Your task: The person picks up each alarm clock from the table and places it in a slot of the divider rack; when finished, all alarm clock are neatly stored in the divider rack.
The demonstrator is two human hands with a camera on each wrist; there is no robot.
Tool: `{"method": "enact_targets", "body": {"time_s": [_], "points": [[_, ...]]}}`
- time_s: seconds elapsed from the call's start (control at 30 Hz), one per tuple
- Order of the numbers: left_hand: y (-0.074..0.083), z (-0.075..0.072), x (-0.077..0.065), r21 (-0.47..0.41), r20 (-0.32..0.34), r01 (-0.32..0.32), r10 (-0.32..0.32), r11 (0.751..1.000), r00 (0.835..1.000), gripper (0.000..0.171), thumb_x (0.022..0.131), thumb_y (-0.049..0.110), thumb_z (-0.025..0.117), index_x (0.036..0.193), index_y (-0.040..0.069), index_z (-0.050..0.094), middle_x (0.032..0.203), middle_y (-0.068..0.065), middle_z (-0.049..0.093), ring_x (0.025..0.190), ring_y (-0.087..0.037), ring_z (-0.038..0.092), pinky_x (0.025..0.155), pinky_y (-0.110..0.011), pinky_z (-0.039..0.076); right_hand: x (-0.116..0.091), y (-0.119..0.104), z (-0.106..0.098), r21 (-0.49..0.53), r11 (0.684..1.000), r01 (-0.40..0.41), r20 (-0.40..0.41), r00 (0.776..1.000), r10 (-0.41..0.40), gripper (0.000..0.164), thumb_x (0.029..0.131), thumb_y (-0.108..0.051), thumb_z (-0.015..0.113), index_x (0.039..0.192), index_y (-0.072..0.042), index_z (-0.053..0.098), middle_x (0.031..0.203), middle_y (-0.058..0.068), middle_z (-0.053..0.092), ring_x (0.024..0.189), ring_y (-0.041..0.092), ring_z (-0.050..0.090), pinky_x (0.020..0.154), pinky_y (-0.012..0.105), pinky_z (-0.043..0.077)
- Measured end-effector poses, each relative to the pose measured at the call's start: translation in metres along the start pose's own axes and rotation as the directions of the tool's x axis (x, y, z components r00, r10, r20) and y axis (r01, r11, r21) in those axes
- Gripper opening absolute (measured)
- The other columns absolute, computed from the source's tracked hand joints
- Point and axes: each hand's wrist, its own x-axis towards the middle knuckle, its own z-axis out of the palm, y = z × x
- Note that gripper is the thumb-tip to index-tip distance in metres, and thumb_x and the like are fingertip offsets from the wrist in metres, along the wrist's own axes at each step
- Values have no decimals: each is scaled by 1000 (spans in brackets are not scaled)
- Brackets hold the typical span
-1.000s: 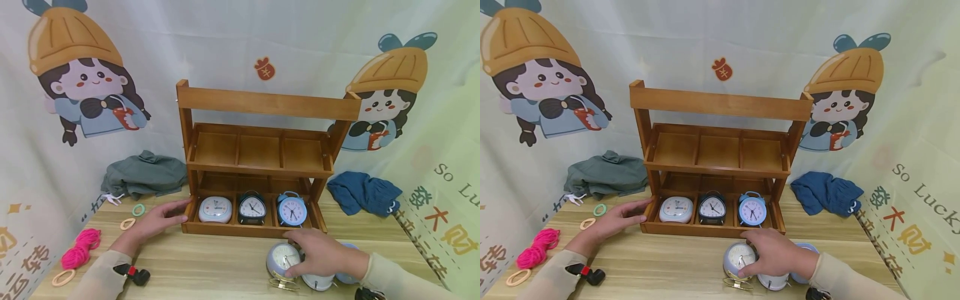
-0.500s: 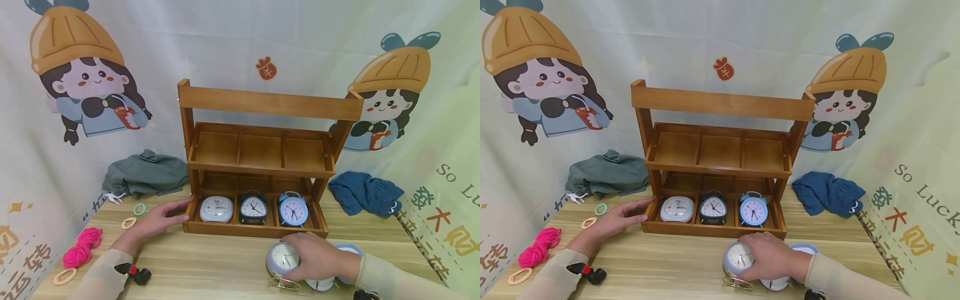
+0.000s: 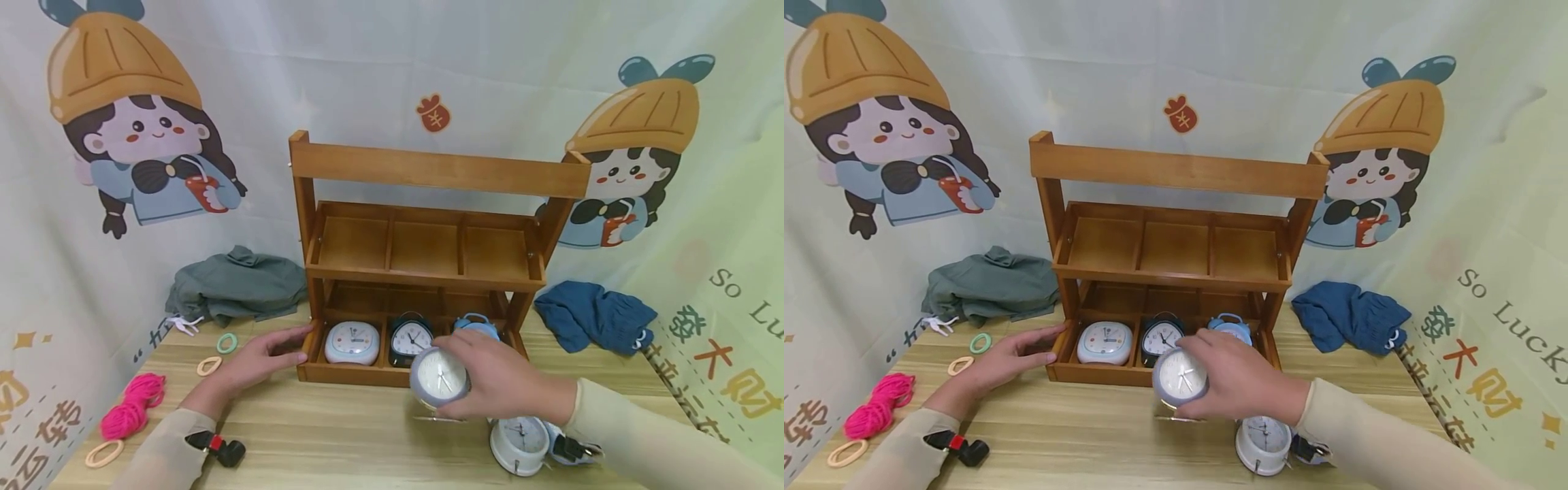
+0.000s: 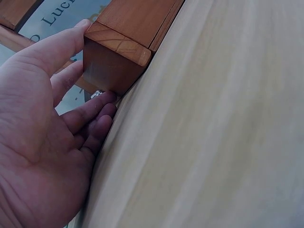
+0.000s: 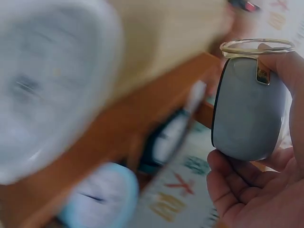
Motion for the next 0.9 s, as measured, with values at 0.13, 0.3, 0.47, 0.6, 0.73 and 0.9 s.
{"method": "enact_targets", "body": {"time_s": [0.13,0.3,0.47,0.6,0.73,0.9], "points": [[-2,-2,-1,-1,2,2,-2,1000,1000,63,109,38,75,166,21,55,168,-11,54,154,-40,49,123,-60,39,29,-10,-24,17,999,33,-93,995,-31,98,76,-55,102,152,-9,61,127,0,67,110,17,66,90,38,63],[-4,-2,-1,3,-1,9,-9,1000,1000,63,109,39,75,166,21,55,168,-11,54,153,-39,50,123,-62,40,66,-18,-46,39,996,78,-194,979,-69,99,78,-49,103,155,-7,59,132,5,65,117,21,64,93,42,63],[-2,1,0,-12,-4,2,-2,1000,1000,64,108,37,75,166,20,55,168,-11,54,154,-39,49,124,-62,39,98,-19,-59,43,995,85,-253,965,-72,99,80,-47,102,158,-5,56,134,9,63,119,25,62,94,45,63],[-3,3,1,-32,-2,-11,11,999,1000,63,108,36,76,166,20,56,169,-9,53,155,-39,48,125,-60,37,120,-16,-68,35,997,75,-284,957,-61,101,81,-47,101,160,-5,54,136,12,63,120,28,61,97,48,62],[-3,2,1,-30,1,-21,22,999,1000,62,109,36,75,166,20,56,169,-9,53,156,-39,47,124,-60,37,141,-13,-76,23,998,56,-319,947,-46,101,80,-48,101,160,-7,55,136,14,64,120,30,63,98,50,59],[-4,1,1,-30,10,-7,8,1000,1000,63,109,37,75,167,21,55,170,-10,52,156,-39,47,124,-60,37,165,-12,-77,27,998,51,-348,937,-38,100,81,-49,100,160,-7,56,141,15,64,124,30,62,102,49,58]]}}
